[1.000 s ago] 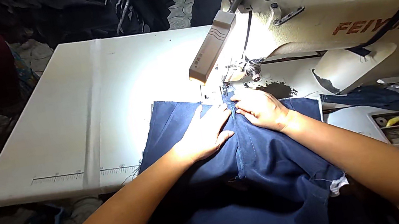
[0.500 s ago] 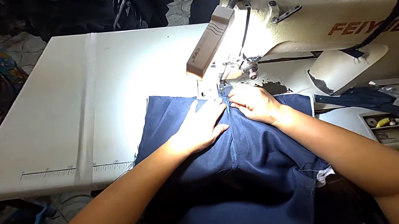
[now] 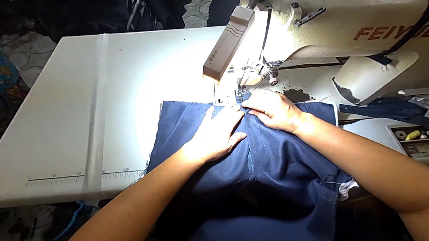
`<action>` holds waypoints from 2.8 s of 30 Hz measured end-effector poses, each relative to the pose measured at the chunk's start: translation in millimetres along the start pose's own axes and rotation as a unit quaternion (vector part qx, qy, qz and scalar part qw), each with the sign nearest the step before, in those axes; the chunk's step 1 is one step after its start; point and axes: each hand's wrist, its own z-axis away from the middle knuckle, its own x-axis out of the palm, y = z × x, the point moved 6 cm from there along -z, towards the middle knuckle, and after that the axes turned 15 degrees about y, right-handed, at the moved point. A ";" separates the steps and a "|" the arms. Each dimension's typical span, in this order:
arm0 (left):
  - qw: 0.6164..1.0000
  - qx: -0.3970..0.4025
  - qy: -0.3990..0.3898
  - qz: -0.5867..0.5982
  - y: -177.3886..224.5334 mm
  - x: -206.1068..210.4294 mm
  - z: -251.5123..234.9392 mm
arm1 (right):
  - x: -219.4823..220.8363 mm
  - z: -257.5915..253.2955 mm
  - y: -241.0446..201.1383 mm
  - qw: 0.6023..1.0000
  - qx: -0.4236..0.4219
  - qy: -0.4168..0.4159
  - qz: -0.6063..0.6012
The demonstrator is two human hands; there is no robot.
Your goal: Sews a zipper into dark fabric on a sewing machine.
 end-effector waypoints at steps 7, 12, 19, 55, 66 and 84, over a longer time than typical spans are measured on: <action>1.000 -0.002 0.002 0.002 -2.5 0.2 -2.3 | 2.6 -0.8 4.7 1.000 -0.007 -0.012 -0.003; 1.000 0.000 0.004 0.001 -4.1 1.0 -2.8 | 3.2 -1.8 5.7 1.000 -0.009 -0.018 -0.002; 1.000 -0.012 -0.011 0.007 -6.8 0.1 -6.5 | 4.1 -4.3 8.1 1.000 0.003 -0.020 -0.005; 0.996 -0.061 0.030 -0.061 -2.0 -8.9 -8.6 | 4.5 -14.3 15.3 0.996 -0.057 -0.060 -0.024; 0.999 -0.027 -0.021 -0.036 -11.9 -26.5 58.7 | -17.9 6.3 -50.5 0.983 -0.032 -0.174 -0.040; 0.967 -0.084 0.234 -0.050 66.8 -28.7 69.3 | -35.3 13.3 -79.7 0.987 0.052 -0.151 0.008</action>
